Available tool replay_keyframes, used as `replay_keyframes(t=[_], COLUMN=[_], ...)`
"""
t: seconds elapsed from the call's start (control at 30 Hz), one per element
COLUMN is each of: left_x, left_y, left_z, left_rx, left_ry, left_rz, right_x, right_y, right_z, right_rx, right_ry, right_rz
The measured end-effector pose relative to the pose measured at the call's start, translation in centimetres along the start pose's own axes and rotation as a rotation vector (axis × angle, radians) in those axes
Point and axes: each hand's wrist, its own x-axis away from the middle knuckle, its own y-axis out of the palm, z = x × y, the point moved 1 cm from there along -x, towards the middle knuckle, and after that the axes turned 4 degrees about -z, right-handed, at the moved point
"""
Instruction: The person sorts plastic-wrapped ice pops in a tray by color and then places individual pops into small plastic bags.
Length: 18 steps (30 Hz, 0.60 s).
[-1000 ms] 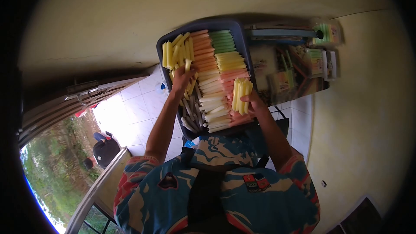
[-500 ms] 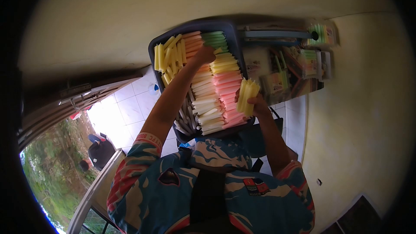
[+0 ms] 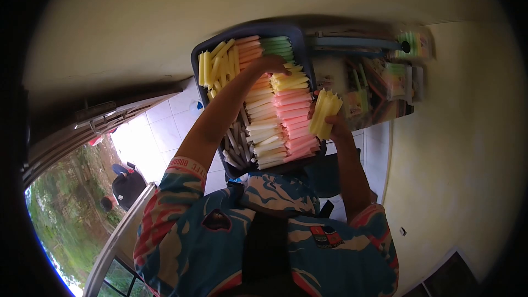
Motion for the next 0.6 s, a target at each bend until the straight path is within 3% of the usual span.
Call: replay_keyframes(t=[0.27,0.37,0.47,0.6], left_x=[0.4,-0.2,1.1,0.1], left_y=[1.8,3.0,3.2,3.5], left_z=[-0.8,-1.0,-0.7,-1.9], left_rx=[-0.006,-0.113,-0.178,-0.099], left_ry=[0.17,0.194,0.236,0.279], left_rz=[0.059,0.195,0.184,0.213], right_x=[-0.9,-1.2,-1.2,-1.1], right_y=[1.3,0.9,0.7,1.0], right_z=[-0.2,0.4,0.8,1.0], right_rx=[0.027,0.039,0.073,0.091], right_ry=[0.002,0.016,0.036,0.019], right_rz=[-0.025,-0.015,-0.009,-0.003])
